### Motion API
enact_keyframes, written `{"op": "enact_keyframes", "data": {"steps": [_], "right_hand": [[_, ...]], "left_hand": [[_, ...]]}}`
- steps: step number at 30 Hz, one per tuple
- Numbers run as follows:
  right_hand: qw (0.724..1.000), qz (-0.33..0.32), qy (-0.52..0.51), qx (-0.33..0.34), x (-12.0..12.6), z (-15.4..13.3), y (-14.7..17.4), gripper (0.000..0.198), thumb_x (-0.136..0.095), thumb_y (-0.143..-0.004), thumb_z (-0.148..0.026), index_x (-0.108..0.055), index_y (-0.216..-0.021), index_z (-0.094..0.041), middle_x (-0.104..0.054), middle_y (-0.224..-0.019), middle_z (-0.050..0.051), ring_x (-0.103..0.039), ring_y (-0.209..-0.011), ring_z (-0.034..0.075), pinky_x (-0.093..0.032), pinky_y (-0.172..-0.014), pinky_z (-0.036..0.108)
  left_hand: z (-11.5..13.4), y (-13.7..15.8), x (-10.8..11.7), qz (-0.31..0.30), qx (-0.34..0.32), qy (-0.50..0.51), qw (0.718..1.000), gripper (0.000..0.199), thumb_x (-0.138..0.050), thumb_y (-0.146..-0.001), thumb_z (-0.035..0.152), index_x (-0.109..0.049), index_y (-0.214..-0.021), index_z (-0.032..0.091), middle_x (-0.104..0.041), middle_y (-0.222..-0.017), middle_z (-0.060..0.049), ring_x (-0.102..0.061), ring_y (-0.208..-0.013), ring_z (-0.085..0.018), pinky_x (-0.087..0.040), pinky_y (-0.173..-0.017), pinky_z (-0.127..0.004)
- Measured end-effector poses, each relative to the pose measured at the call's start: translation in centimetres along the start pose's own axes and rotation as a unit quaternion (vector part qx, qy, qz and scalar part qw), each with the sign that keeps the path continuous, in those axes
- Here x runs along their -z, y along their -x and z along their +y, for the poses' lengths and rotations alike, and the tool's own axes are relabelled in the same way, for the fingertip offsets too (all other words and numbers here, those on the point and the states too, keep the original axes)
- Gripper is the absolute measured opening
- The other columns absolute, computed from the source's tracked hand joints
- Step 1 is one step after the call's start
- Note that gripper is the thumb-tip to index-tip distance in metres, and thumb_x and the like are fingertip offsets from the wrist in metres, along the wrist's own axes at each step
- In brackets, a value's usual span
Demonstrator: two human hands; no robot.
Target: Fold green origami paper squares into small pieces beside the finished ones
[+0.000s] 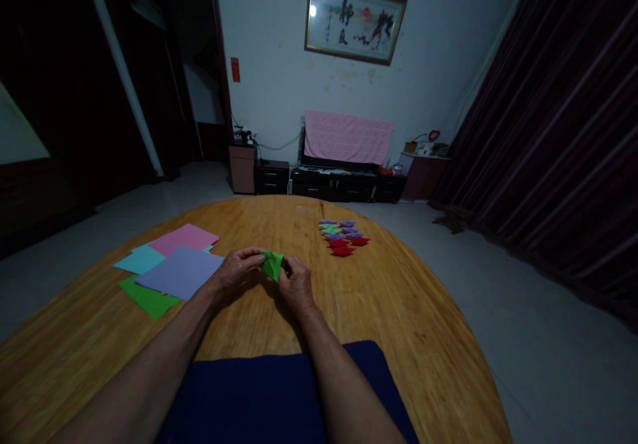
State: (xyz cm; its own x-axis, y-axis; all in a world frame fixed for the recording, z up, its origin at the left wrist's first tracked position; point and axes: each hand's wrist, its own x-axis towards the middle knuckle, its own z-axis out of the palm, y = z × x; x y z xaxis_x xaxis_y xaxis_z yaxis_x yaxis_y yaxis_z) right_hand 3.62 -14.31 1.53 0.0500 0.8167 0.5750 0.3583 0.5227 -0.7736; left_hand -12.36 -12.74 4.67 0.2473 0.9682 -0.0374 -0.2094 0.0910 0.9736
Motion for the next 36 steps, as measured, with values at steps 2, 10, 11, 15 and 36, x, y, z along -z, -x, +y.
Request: {"op": "enact_keyframes", "data": {"steps": [2,10,11,15,36], "right_hand": [[0.995,-0.015,-0.082,-0.056,-0.3,0.3,0.0,0.020,-0.057,-0.077,-0.023,-0.068,-0.094,-0.019,-0.071,-0.086,0.005,-0.065,-0.079,0.019,-0.051,-0.071,0.029],[0.999,-0.042,0.007,0.010,0.3,0.1,0.0,0.022,-0.053,-0.079,-0.018,-0.072,-0.088,-0.020,-0.067,-0.079,0.003,-0.063,-0.073,0.017,-0.049,-0.067,0.026],[0.998,-0.041,0.029,0.030,0.5,0.0,-0.1,0.024,-0.052,-0.078,-0.015,-0.073,-0.088,-0.020,-0.067,-0.080,0.004,-0.063,-0.074,0.016,-0.049,-0.068,0.026],[0.995,-0.028,0.056,0.077,0.9,0.0,-0.4,0.028,-0.051,-0.078,-0.010,-0.074,-0.089,-0.022,-0.068,-0.083,0.004,-0.063,-0.079,0.017,-0.050,-0.073,0.028],[0.998,-0.038,0.032,0.039,0.9,-1.2,-0.4,0.030,-0.046,-0.078,-0.013,-0.073,-0.089,-0.021,-0.071,-0.085,0.004,-0.065,-0.080,0.018,-0.051,-0.074,0.028]], "left_hand": [[-0.1,-0.1,0.0,-0.011,-0.014,0.026,0.999,0.027,-0.073,-0.067,0.031,-0.068,-0.087,0.013,-0.065,-0.068,-0.003,-0.057,-0.052,-0.011,-0.044,-0.054,-0.025],[1.4,1.3,-0.2,0.019,0.045,-0.034,0.998,0.037,-0.073,-0.072,0.041,-0.067,-0.105,0.024,-0.070,-0.085,-0.003,-0.064,-0.064,-0.014,-0.046,-0.061,-0.027],[1.5,1.5,-0.2,0.014,0.050,-0.039,0.998,0.037,-0.072,-0.072,0.042,-0.067,-0.105,0.025,-0.070,-0.087,-0.003,-0.065,-0.065,-0.014,-0.046,-0.062,-0.027],[1.7,1.9,-0.2,-0.042,0.076,-0.046,0.995,0.033,-0.070,-0.074,0.038,-0.067,-0.104,0.026,-0.072,-0.082,-0.003,-0.069,-0.070,-0.018,-0.046,-0.065,-0.030],[1.3,1.8,-0.6,-0.065,0.042,-0.024,0.997,0.019,-0.070,-0.073,0.032,-0.063,-0.086,0.021,-0.063,-0.074,0.000,-0.061,-0.065,-0.013,-0.045,-0.065,-0.026]]}}
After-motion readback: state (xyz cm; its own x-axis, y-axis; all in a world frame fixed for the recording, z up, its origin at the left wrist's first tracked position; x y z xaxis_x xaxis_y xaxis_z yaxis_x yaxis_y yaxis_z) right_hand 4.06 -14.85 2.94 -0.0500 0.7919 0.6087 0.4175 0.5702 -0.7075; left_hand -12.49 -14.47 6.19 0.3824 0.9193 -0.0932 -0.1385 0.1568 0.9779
